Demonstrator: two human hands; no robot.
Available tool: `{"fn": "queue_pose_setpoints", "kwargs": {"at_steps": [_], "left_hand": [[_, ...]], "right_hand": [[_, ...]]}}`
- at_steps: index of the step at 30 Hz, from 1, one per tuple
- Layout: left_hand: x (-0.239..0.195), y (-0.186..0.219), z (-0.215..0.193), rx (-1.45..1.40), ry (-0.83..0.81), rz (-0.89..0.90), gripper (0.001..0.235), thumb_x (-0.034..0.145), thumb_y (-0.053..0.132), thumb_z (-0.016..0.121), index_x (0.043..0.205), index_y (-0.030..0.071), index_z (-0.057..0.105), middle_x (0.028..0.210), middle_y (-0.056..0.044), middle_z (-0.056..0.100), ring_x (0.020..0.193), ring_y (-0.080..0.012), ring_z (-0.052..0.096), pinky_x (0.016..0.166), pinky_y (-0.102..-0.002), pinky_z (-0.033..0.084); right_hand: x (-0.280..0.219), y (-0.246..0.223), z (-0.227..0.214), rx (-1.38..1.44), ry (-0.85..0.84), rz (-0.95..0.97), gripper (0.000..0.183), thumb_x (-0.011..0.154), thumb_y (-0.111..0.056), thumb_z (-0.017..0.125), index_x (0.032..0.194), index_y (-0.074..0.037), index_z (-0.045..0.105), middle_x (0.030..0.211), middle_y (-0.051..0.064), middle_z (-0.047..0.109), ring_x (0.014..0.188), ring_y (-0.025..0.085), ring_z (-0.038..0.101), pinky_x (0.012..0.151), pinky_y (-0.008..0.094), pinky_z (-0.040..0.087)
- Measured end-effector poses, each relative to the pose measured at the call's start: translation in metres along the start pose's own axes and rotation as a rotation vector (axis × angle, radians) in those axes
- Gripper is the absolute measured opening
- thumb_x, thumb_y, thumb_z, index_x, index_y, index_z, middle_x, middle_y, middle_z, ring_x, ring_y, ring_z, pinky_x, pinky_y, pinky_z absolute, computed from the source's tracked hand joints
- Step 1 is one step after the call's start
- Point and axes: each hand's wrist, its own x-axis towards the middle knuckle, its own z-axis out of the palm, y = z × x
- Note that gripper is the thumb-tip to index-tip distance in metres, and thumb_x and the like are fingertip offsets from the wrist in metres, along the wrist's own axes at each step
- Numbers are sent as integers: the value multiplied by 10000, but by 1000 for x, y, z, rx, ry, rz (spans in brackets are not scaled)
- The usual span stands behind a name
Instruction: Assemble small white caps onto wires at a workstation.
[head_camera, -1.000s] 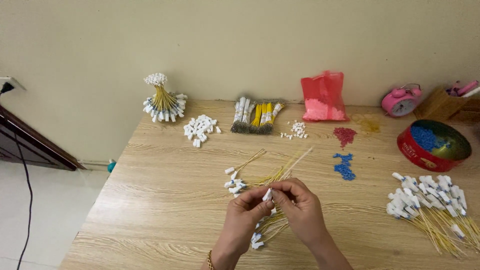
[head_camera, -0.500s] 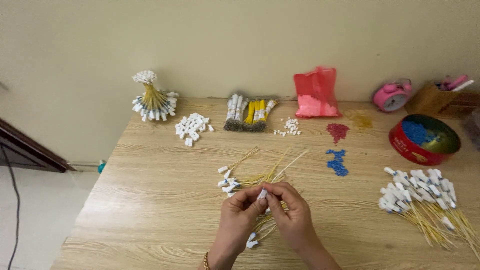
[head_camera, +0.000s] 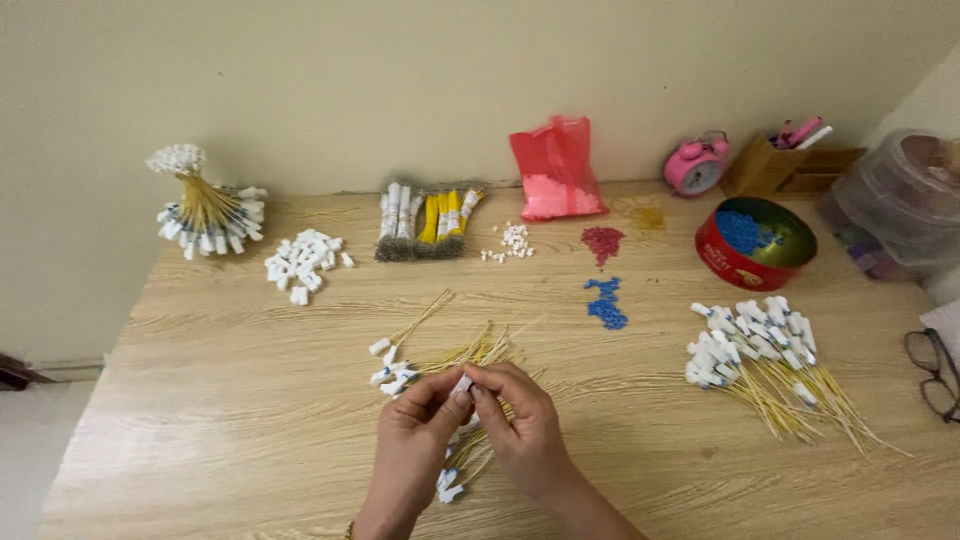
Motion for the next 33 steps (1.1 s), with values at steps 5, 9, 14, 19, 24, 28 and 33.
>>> {"fn": "queue_pose_setpoints", "kwargs": {"at_steps": [5, 9, 14, 19, 24, 28, 33], "left_hand": [[5, 23, -1, 290, -23, -9, 317, 897, 93, 709, 1205, 26, 742, 939, -94, 792, 846, -143, 728, 764, -294, 603], [5, 44, -9, 1069, 38, 150, 280, 896, 220, 746, 1154, 117, 780, 990, -83, 772, 851, -204, 733, 793, -347, 581], [35, 36, -56, 1120, 66, 310, 429, 770, 231, 830, 1169, 91, 758, 1061, -141, 733, 971, -298, 703, 837, -421, 555], [78, 35, -95, 1203, 293, 300, 339, 865, 210, 742, 1187, 104, 748, 1113, -141, 723, 1029, -335, 670, 872, -446, 538], [109, 18, -103, 1273, 235, 200, 353, 904, 247, 710, 1227, 105, 713, 1162, -136, 686, 1011, -305, 677, 889, -420, 543], [108, 14, -98, 1377, 235, 204, 249, 890, 279, 711, 1095, 167, 796, 1117, -103, 698, 1062, -300, 644, 912, -417, 529], [93, 26, -90, 1172, 292, 241, 237, 955, 267, 699, 1100, 99, 781, 1050, -88, 741, 907, -245, 704, 823, -369, 566]], "right_hand": [[12, 31, -31, -100, -69, 134, 237, 966, -77, 651, 1194, -61, 714, 1082, 68, 735, 976, 147, 712, 826, 287, 602], [31, 134, -103, -653, 256, 484, 221, 908, -215, 731, 1114, -137, 744, 971, 71, 784, 866, 194, 744, 767, 325, 587], [43, 148, -157, -976, 249, 539, 298, 900, -344, 747, 1058, -92, 748, 1018, 119, 781, 932, 294, 744, 844, 417, 571], [59, 151, -153, -1141, 179, 651, 377, 924, -462, 705, 1075, -123, 768, 1053, 128, 768, 966, 351, 724, 834, 479, 568], [50, 164, -161, -1120, 224, 607, 384, 983, -454, 666, 1109, -102, 757, 1012, 160, 761, 914, 381, 709, 793, 494, 555], [46, 135, -151, -940, 225, 617, 385, 1034, -377, 684, 1051, 6, 719, 855, 174, 760, 793, 292, 737, 751, 410, 561], [37, 118, -119, -56, 296, 553, 206, 1079, -133, 636, 1154, 44, 711, 869, 141, 658, 724, 184, 606, 642, 323, 528]]}}
